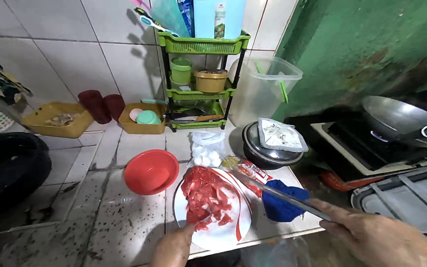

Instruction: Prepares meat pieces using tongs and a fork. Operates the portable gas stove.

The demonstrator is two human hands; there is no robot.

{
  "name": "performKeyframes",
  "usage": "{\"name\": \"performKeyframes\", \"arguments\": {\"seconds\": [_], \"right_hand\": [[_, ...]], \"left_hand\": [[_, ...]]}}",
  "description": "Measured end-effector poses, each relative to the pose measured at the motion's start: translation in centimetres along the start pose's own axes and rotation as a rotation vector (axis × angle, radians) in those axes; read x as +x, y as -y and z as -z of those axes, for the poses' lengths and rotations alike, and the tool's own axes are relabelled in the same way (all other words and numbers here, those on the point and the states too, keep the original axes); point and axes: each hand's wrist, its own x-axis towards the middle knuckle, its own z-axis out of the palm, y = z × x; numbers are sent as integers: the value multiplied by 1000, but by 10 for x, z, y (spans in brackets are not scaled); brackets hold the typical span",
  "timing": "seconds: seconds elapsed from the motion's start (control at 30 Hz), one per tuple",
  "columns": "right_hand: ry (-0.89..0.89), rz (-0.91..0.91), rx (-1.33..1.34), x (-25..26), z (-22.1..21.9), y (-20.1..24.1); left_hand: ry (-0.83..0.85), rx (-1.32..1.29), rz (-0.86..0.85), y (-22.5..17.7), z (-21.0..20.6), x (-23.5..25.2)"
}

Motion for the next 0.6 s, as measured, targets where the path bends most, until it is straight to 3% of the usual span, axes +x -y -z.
{"name": "performKeyframes", "arguments": {"seconds": [0.13,0.3,0.43,0.6], "right_hand": [[63,-40,30,0,-7,-17],[274,-4,184,-5,-39,39],[345,-41,215,-3,-69,70],[366,-102,252,-7,-88,60]], "left_hand": [[16,-80,-31,8,4,-6],[-227,-158,50,21,22,-12],[-102,-61,170,26,38,-1],[51,14,137,17,36,5]]}}
